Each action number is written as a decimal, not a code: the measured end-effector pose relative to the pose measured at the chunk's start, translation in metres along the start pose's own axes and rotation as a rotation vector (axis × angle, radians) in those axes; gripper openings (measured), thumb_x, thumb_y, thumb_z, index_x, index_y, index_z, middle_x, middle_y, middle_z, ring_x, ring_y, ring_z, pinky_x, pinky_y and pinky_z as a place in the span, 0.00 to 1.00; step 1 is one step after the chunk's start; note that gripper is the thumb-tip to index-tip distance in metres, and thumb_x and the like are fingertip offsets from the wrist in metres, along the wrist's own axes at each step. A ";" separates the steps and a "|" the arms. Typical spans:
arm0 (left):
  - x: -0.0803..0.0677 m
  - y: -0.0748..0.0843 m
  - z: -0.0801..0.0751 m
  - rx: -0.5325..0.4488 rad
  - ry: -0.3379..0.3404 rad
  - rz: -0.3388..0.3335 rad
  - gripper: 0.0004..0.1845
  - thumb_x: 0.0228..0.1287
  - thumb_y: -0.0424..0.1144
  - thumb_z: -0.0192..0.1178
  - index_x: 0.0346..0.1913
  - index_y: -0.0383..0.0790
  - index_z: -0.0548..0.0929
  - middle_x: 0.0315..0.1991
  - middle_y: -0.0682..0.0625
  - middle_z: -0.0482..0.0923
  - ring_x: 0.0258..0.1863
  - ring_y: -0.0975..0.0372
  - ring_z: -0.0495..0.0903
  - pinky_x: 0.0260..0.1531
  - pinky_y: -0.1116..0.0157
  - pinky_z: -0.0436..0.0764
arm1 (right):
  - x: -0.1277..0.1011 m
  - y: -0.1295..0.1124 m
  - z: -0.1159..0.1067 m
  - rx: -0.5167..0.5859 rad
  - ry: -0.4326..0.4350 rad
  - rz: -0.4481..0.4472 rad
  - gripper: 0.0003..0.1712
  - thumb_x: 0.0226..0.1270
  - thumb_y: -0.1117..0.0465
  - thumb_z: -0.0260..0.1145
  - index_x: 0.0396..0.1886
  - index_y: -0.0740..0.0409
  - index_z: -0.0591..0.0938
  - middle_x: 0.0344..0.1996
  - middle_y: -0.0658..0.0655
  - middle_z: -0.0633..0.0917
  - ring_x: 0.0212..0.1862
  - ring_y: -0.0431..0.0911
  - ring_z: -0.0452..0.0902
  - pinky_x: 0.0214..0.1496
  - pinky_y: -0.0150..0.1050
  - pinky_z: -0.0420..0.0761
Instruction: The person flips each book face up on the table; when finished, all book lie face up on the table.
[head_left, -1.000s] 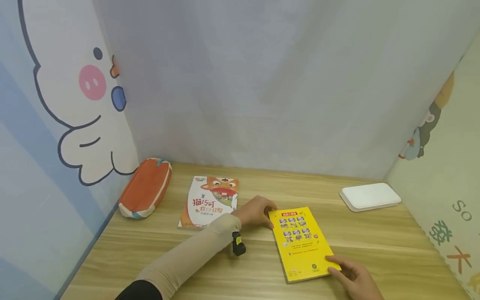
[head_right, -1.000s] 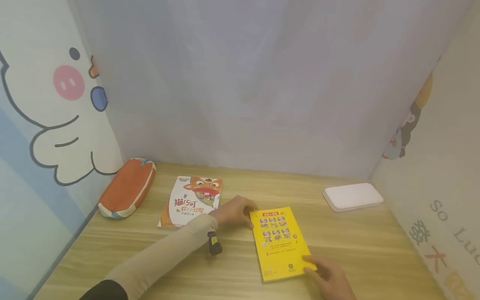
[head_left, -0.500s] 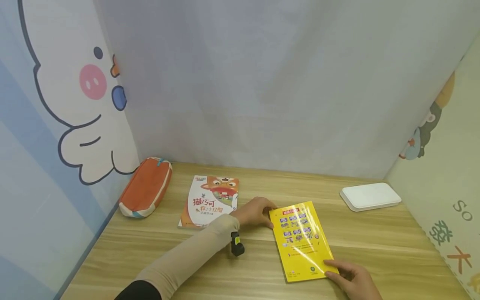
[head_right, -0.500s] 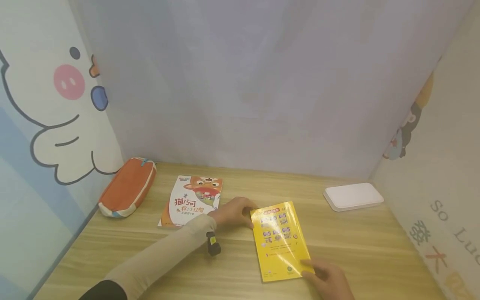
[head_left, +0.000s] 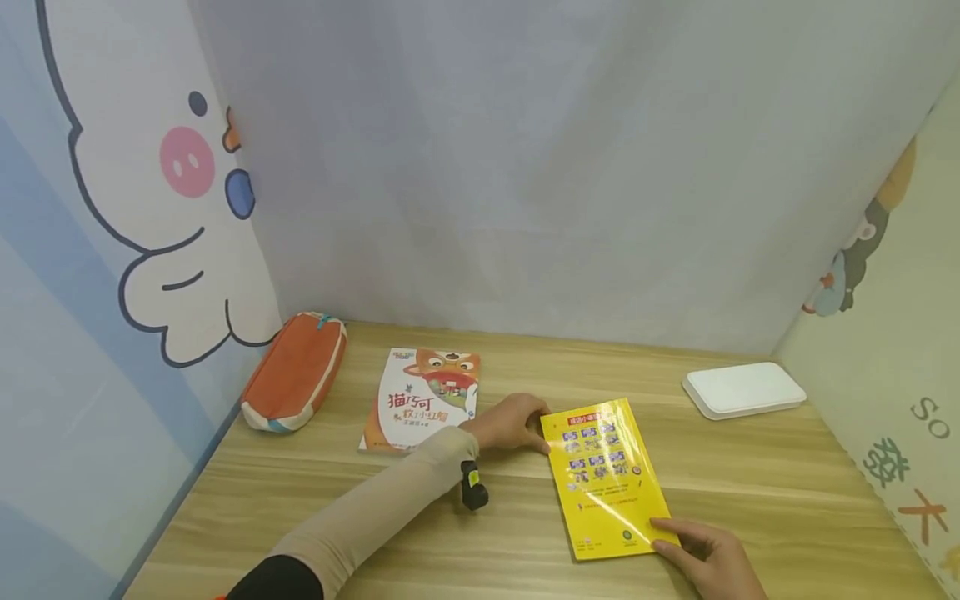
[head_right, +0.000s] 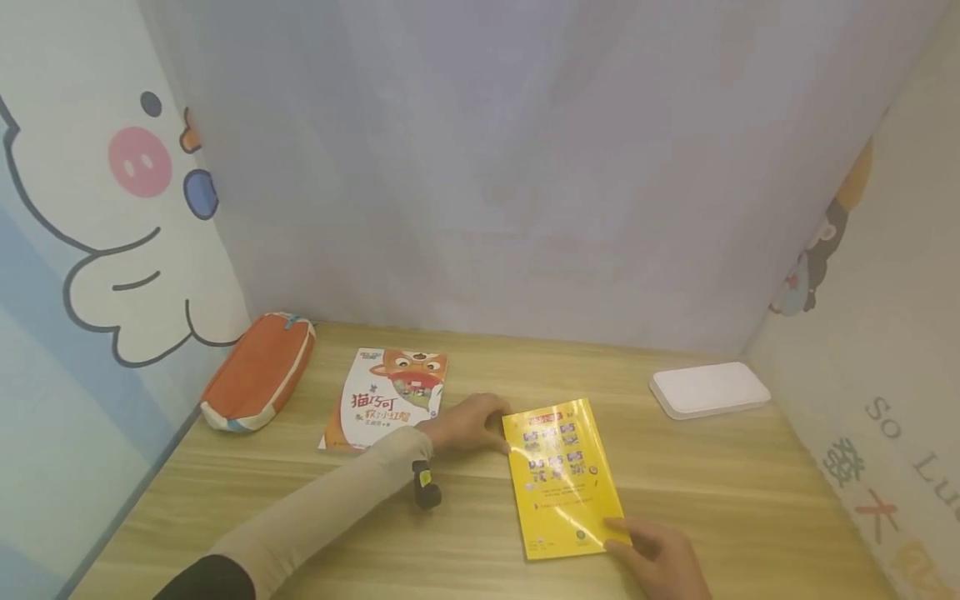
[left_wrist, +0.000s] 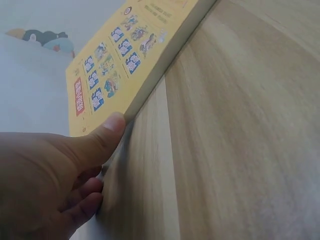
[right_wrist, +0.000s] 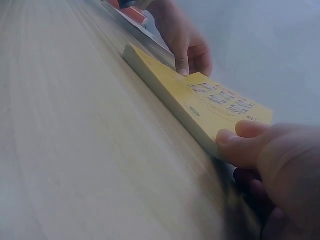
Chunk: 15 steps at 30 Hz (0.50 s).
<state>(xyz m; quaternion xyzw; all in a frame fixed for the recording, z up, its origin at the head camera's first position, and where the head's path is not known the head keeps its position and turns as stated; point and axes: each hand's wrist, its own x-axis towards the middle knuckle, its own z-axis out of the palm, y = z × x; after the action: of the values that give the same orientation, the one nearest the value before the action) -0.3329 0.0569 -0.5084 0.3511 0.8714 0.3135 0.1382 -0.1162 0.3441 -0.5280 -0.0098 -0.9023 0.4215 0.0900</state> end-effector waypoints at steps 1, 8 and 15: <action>0.000 0.000 0.000 -0.014 -0.002 0.002 0.24 0.57 0.47 0.78 0.55 0.44 0.85 0.43 0.54 0.83 0.39 0.67 0.75 0.45 0.71 0.77 | 0.000 0.001 0.000 0.000 -0.001 -0.002 0.14 0.55 0.67 0.79 0.43 0.61 0.91 0.39 0.56 0.93 0.32 0.28 0.77 0.34 0.28 0.82; -0.002 -0.003 0.000 -0.084 -0.052 0.035 0.32 0.61 0.44 0.75 0.68 0.52 0.77 0.41 0.56 0.80 0.35 0.68 0.74 0.38 0.73 0.76 | -0.001 0.004 0.001 0.022 -0.001 -0.031 0.14 0.56 0.67 0.78 0.43 0.61 0.91 0.39 0.50 0.93 0.35 0.26 0.79 0.35 0.27 0.83; -0.006 -0.006 -0.002 -0.142 -0.097 0.071 0.36 0.65 0.43 0.72 0.75 0.60 0.71 0.57 0.54 0.81 0.43 0.68 0.78 0.48 0.72 0.79 | 0.000 0.003 -0.003 -0.013 -0.015 -0.037 0.14 0.58 0.64 0.78 0.46 0.59 0.90 0.41 0.51 0.93 0.39 0.24 0.80 0.40 0.24 0.82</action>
<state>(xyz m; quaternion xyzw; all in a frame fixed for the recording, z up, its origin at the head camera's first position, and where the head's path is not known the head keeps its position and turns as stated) -0.3327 0.0492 -0.5108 0.3857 0.8263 0.3620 0.1935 -0.1156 0.3486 -0.5283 0.0096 -0.9056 0.4141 0.0912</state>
